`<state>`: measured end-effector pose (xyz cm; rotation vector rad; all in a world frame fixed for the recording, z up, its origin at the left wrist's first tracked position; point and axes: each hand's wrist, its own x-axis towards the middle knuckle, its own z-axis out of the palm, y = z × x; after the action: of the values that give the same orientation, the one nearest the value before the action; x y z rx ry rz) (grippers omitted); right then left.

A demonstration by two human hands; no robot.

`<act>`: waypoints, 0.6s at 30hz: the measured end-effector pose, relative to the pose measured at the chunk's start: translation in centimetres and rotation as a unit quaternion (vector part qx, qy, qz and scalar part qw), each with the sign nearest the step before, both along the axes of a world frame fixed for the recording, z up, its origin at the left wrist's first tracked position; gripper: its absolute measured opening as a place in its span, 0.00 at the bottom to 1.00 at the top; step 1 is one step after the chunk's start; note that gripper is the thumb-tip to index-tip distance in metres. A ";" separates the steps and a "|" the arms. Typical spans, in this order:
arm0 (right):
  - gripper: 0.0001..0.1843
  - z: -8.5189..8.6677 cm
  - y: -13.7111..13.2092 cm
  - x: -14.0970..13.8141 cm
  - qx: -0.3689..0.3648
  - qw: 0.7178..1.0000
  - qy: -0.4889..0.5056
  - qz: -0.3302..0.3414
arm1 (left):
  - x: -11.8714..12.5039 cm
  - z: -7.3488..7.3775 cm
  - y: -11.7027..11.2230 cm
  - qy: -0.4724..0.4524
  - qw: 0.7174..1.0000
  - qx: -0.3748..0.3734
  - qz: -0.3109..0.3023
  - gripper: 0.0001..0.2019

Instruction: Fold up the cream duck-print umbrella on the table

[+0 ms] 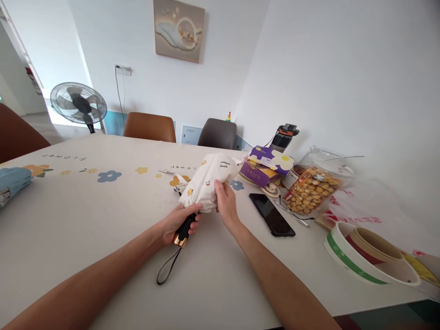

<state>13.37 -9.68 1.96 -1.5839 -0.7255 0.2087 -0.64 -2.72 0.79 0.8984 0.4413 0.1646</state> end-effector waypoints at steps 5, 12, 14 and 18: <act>0.18 0.1 -0.3 2.3 0.053 0.997 0.028 -0.039 | -0.3 0.3 1.5 -0.051 0.987 -0.155 0.001 0.11; 0.20 -1.8 0.3 3.9 0.002 0.993 0.117 -0.029 | -0.5 0.1 2.0 -0.063 0.987 -0.150 -0.007 0.10; 0.22 -1.8 0.4 3.8 -0.006 0.980 0.192 0.052 | -0.4 0.2 1.7 -0.052 0.993 -0.108 -0.004 0.11; 0.19 -1.3 0.4 3.9 0.007 0.970 0.235 0.055 | -0.3 0.1 1.3 -0.028 0.999 -0.021 0.012 0.14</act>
<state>17.24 -9.26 0.67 -1.4057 -0.4396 0.6362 -0.94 -1.45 0.90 0.8461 0.4021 0.2013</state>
